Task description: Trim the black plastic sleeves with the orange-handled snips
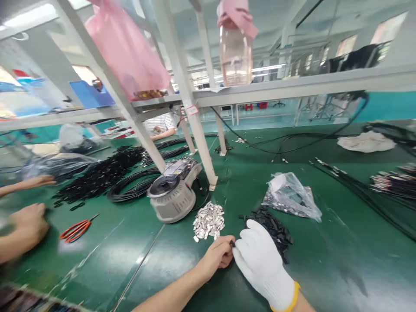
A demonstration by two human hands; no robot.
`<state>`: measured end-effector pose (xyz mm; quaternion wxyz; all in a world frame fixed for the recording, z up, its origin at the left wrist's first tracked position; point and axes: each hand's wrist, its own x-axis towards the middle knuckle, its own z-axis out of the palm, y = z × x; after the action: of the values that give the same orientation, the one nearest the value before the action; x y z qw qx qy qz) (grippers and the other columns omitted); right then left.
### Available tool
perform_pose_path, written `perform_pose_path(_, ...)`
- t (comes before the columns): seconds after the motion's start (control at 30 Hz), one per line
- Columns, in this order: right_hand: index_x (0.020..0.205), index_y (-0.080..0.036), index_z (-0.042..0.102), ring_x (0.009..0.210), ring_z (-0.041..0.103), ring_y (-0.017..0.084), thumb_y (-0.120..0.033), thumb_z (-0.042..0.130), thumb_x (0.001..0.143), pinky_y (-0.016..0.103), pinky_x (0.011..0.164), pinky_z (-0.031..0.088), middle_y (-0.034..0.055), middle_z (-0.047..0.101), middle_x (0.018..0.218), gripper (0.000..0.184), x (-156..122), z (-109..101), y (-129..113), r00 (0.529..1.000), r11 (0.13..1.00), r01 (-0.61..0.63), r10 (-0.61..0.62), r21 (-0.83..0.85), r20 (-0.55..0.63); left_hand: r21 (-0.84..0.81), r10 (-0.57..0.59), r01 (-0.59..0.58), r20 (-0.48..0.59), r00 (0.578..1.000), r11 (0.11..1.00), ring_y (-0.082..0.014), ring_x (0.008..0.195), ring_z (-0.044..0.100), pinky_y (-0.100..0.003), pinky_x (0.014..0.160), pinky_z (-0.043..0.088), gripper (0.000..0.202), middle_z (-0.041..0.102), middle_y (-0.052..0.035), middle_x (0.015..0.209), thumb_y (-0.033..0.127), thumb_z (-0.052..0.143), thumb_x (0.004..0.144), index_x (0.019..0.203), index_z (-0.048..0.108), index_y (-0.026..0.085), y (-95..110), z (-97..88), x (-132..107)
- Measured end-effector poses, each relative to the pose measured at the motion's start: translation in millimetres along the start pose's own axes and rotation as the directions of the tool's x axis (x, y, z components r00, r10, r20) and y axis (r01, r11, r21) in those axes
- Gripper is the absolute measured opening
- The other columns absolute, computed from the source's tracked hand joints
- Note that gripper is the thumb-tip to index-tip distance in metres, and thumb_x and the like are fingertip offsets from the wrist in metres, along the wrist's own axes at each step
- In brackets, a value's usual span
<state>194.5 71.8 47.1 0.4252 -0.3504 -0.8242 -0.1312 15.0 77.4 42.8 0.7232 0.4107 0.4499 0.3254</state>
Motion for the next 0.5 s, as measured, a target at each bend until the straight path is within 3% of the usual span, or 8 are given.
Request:
perform_pose_path(0.07, 0.098, -0.022, 0.069, 0.109, 0.067, 0.022, -0.012, 0.063, 0.089, 0.051, 0.116, 0.050, 0.0049, 0.073, 0.102, 0.014, 4.3, -5.8, -1.9, 0.996, 0.991, -0.080, 0.082, 0.104, -0.021, 0.028, 0.041, -0.042, 0.030, 0.999, 0.999, -0.0037, 0.046, 0.016, -0.020, 0.044, 0.006, 0.034, 0.027, 0.0106, 0.052, 0.038, 0.065, 0.073, 0.066, 0.035, 0.022, 2.4, 3.0, -4.9)
perform_pose_path(0.17, 0.089, -0.022, 0.065, 0.093, 0.065, 0.017, -0.020, 0.062, 0.091, 0.047, 0.114, 0.049, 0.0013, 0.071, 0.090, 0.005, 7.1, -8.9, 2.8, 0.990, 0.988, -0.140, 0.141, 0.058, -0.010, 0.094, 0.211, -0.212, 0.021, 0.977, 0.973, -0.0050, 0.053, 0.029, -0.018, 0.050, 0.022, 0.046, 0.034, 0.0089, 0.059, 0.055, 0.070, 0.086, 0.074, 0.043, 0.021, 0.5, 6.8, -7.4)
perform_pose_path(0.3, 0.070, -0.023, 0.056, 0.073, 0.054, 0.015, -0.033, 0.060, 0.090, 0.041, 0.101, 0.050, -0.0018, 0.059, 0.068, 0.022, 9.9, -2.7, 18.1, 0.992, 0.999, -0.049, 0.049, -0.006, 0.114, 0.147, 0.207, -0.192, -0.092, 0.974, 0.970, -0.0050, 0.049, 0.022, -0.019, 0.047, 0.017, 0.067, 0.028, 0.0097, 0.054, 0.079, 0.071, 0.079, 0.068, 0.040, 0.021, -3.6, 10.5, 0.2)
perform_pose_path(0.4, 0.063, -0.023, 0.052, 0.062, 0.042, 0.015, -0.037, 0.054, 0.091, 0.039, 0.081, 0.046, -0.0020, 0.051, 0.058, 0.031, 13.1, 2.1, 27.4, 0.976, 0.999, 0.049, -0.044, -0.021, 0.215, 0.208, 0.197, -0.172, -0.105, 0.975, 0.963, -0.0065, 0.047, 0.023, -0.020, 0.045, 0.022, 0.069, 0.024, 0.0096, 0.052, 0.084, 0.071, 0.074, 0.066, 0.042, 0.021, -1.4, 13.9, 3.8)
perform_pose_path(0.5, 0.062, -0.023, 0.050, 0.060, 0.039, 0.016, -0.036, 0.050, 0.092, 0.039, 0.075, 0.040, -0.0002, 0.054, 0.058, 0.033, 12.5, 0.2, 30.3, 0.963, 0.997, 0.072, -0.062, -0.028, 0.262, 0.324, 0.250, -0.205, -0.104, 0.963, 0.924, -0.0084, 0.050, 0.031, -0.019, 0.047, 0.032, 0.069, 0.032, 0.0071, 0.054, 0.084, 0.069, 0.076, 0.066, 0.043, 0.020, -0.3, 13.8, 2.8)
